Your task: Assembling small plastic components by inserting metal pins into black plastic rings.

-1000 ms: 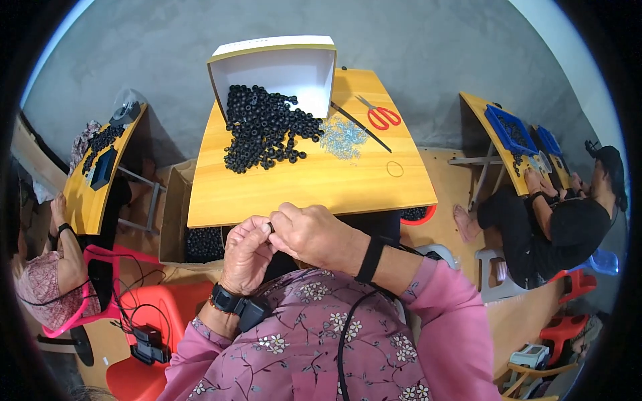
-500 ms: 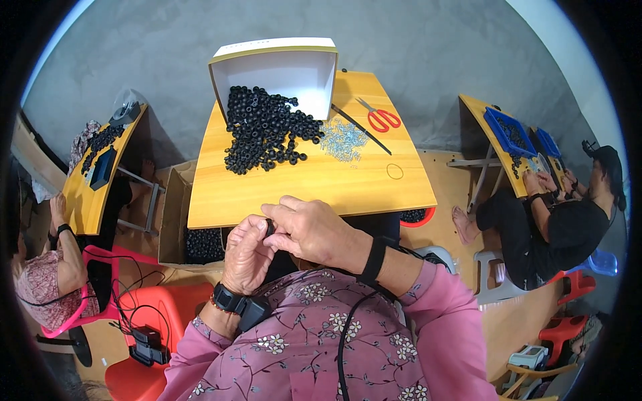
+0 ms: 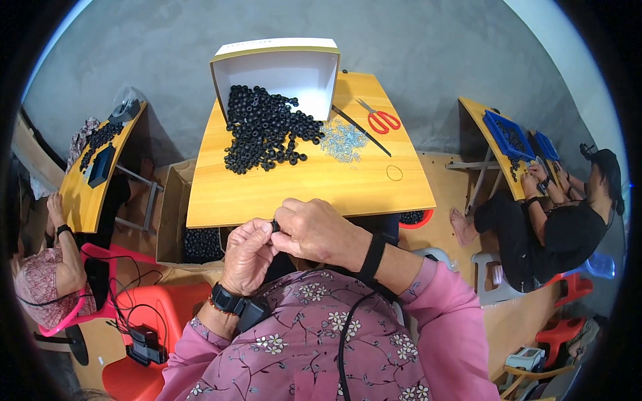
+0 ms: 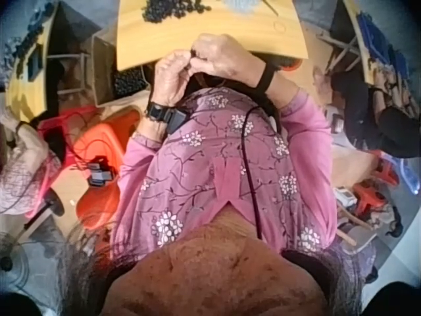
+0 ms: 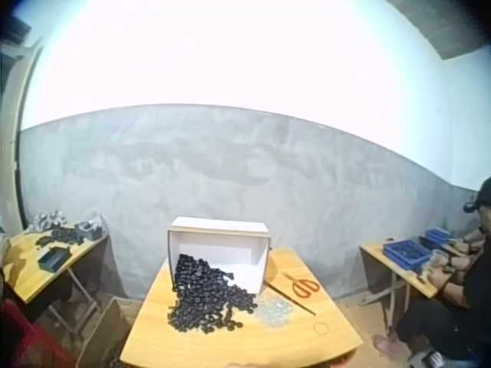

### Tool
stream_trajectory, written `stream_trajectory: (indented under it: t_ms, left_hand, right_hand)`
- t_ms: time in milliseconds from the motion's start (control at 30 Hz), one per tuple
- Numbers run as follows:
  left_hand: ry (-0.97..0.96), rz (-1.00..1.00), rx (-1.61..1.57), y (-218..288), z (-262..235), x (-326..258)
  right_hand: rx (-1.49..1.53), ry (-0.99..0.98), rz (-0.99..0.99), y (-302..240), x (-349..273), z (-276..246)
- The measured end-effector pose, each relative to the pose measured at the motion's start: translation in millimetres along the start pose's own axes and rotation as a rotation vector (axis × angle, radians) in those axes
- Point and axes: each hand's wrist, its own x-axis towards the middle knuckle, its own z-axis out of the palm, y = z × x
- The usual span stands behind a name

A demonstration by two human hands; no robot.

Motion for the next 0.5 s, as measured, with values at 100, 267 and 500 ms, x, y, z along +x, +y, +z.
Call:
stream_trajectory:
  t_ms: [100, 267, 500]
  left_hand:
    - [-0.018, 0.028, 0.022, -2.8, -5.0, 0.4]
    - [-0.051, 0.033, 0.050, -2.6, -6.4, 3.1]
    - [-0.084, -0.005, -0.067, -5.9, -11.7, 9.2]
  right_hand:
    - [-0.051, 0.015, -0.041, -1.4, 1.8, 0.6]
    - [-0.147, 0.045, -0.128, 0.8, 3.0, 3.4]
    - [-0.136, -0.047, -0.014, 0.8, -2.9, 2.9]
